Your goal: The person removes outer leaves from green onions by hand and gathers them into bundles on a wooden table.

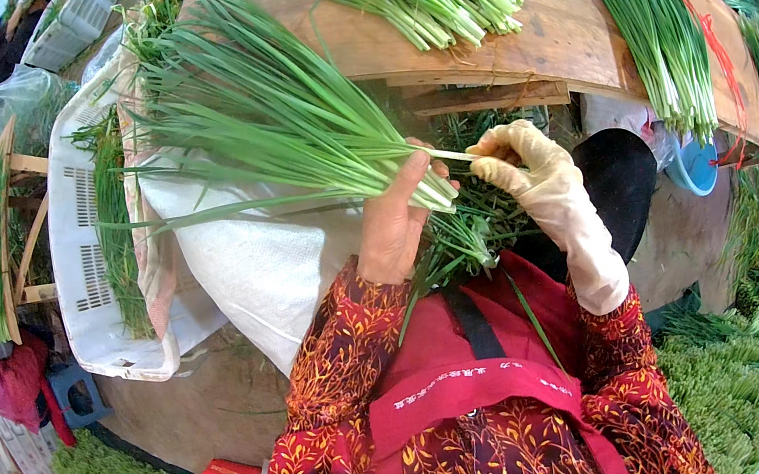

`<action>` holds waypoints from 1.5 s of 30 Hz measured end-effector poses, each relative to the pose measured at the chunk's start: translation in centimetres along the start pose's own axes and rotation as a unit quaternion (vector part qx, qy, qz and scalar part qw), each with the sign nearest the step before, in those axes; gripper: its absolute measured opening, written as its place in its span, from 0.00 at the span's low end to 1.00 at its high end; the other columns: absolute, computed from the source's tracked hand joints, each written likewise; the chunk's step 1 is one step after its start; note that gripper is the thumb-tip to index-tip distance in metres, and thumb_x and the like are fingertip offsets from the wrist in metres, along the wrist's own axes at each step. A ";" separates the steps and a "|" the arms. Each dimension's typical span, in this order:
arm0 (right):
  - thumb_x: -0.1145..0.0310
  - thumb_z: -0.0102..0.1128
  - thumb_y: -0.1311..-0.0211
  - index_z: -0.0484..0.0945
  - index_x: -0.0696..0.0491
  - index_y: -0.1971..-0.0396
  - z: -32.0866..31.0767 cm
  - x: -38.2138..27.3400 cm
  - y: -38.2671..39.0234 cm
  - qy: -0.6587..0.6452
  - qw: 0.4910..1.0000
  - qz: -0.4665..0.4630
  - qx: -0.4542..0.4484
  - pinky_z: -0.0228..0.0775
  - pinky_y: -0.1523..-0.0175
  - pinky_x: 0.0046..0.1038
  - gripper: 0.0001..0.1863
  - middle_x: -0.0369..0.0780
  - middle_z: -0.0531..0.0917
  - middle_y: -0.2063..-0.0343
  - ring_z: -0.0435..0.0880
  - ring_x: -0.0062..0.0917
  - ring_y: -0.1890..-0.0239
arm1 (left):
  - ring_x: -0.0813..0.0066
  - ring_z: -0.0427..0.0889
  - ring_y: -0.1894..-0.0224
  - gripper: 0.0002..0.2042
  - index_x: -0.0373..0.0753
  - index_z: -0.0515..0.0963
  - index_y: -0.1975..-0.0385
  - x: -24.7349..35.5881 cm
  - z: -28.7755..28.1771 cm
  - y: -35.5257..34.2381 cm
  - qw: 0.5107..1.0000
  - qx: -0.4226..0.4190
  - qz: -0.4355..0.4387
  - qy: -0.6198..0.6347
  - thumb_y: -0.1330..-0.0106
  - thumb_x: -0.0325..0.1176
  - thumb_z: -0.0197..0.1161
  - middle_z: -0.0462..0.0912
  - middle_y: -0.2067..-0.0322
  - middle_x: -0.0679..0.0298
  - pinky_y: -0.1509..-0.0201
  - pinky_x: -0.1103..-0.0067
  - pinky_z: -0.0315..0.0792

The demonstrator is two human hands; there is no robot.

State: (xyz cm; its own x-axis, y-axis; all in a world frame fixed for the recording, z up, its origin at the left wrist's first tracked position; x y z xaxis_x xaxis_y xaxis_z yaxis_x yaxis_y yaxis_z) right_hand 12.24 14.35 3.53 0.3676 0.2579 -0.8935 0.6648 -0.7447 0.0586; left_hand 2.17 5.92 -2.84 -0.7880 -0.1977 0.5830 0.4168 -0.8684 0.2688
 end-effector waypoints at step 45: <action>0.46 0.34 0.41 0.68 0.55 0.56 4.6 1.9 -0.5 -0.512 0.855 0.020 0.081 0.61 0.55 0.22 0.27 0.37 0.74 0.61 0.71 0.21 0.62 | 0.69 0.64 0.47 0.23 0.40 0.57 0.49 -0.1 3.7 0.4 0.980 -0.107 0.018 0.167 0.47 0.21 0.50 0.66 0.51 0.63 0.43 0.71 0.59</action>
State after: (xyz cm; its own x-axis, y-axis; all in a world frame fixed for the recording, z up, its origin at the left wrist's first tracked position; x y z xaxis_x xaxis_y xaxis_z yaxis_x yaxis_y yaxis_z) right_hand 9.60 12.37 -0.24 -0.4306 -0.3818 -0.8178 0.5352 -0.8376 0.1093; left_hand 4.14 7.24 0.04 -0.8936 -0.3366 0.2970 0.3705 -0.9266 0.0646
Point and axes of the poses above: each hand's wrist, its own y-axis away from the middle knuckle, its own z-axis out of the palm, x = y × z, the point moved 8 cm from there along -y, towards the middle knuckle
